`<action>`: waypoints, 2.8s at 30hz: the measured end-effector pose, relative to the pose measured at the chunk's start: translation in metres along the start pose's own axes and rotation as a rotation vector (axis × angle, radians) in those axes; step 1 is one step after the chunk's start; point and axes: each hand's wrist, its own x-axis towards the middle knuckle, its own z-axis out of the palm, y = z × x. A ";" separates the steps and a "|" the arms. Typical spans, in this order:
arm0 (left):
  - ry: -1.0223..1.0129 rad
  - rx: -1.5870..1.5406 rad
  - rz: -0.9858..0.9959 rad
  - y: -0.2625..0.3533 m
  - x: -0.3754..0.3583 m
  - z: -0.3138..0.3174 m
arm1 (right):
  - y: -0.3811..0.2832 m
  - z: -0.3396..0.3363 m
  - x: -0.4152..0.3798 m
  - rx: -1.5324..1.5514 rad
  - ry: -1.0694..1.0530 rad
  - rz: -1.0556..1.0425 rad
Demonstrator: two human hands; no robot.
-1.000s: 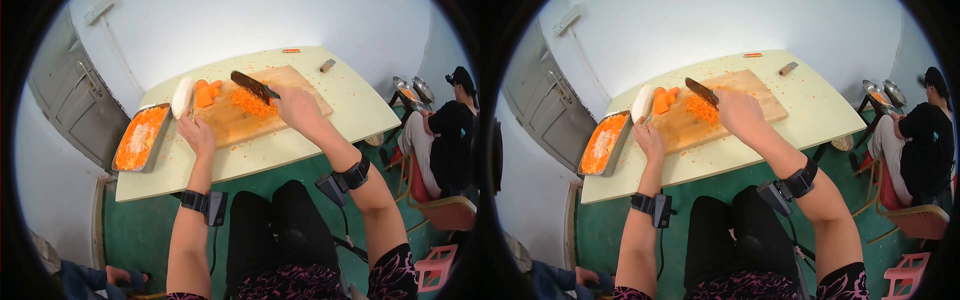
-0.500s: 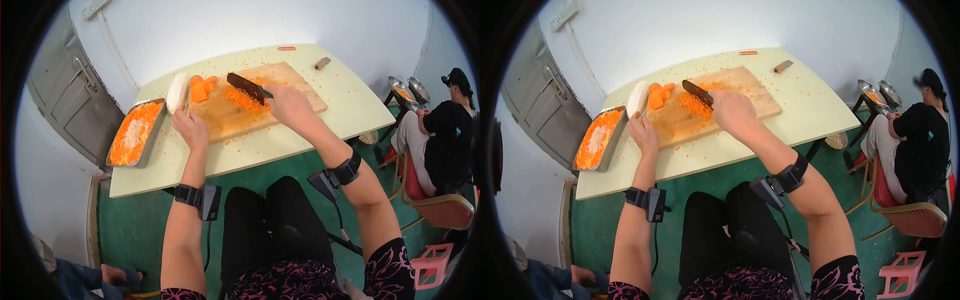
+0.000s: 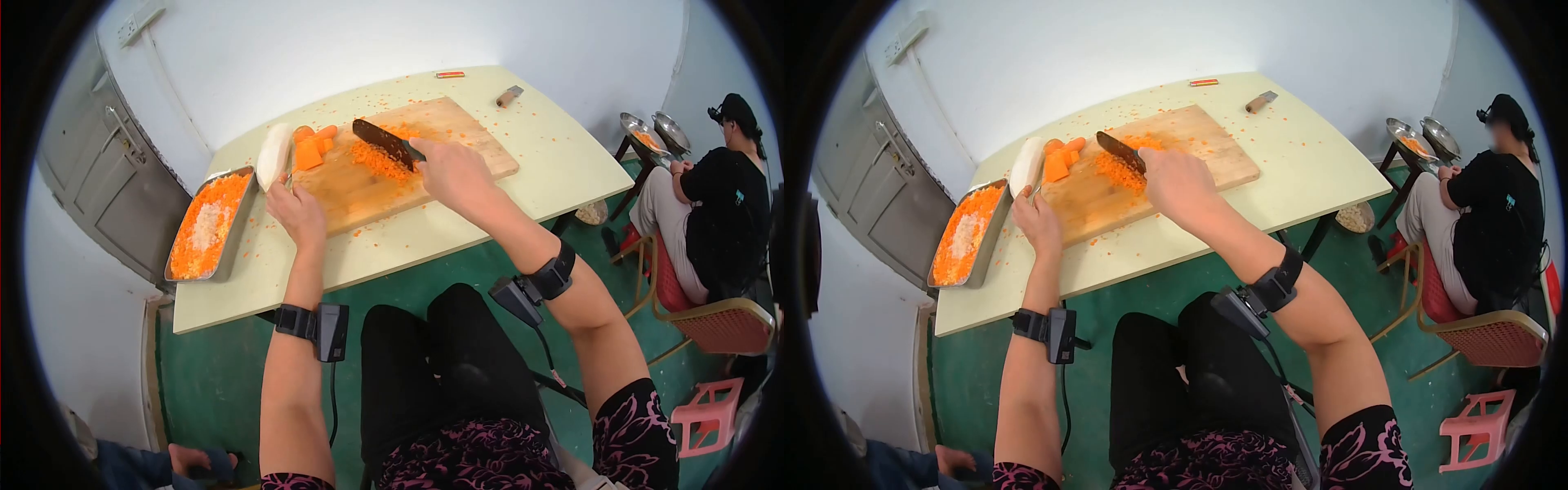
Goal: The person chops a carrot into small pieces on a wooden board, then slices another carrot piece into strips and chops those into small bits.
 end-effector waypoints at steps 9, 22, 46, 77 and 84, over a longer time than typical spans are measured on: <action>-0.022 -0.016 -0.016 -0.002 0.001 0.001 | -0.007 -0.006 0.002 0.006 -0.049 0.054; -0.079 0.015 -0.037 -0.001 -0.001 0.000 | 0.005 0.003 0.011 -0.081 -0.002 -0.010; -0.048 0.077 0.067 -0.002 -0.004 0.001 | 0.005 -0.003 0.013 0.047 0.045 0.051; -0.149 0.106 0.038 0.001 -0.002 -0.003 | 0.029 0.016 0.024 -0.001 0.069 -0.024; -0.296 -0.126 0.815 0.054 -0.025 -0.003 | 0.076 -0.010 0.014 1.187 -0.020 0.477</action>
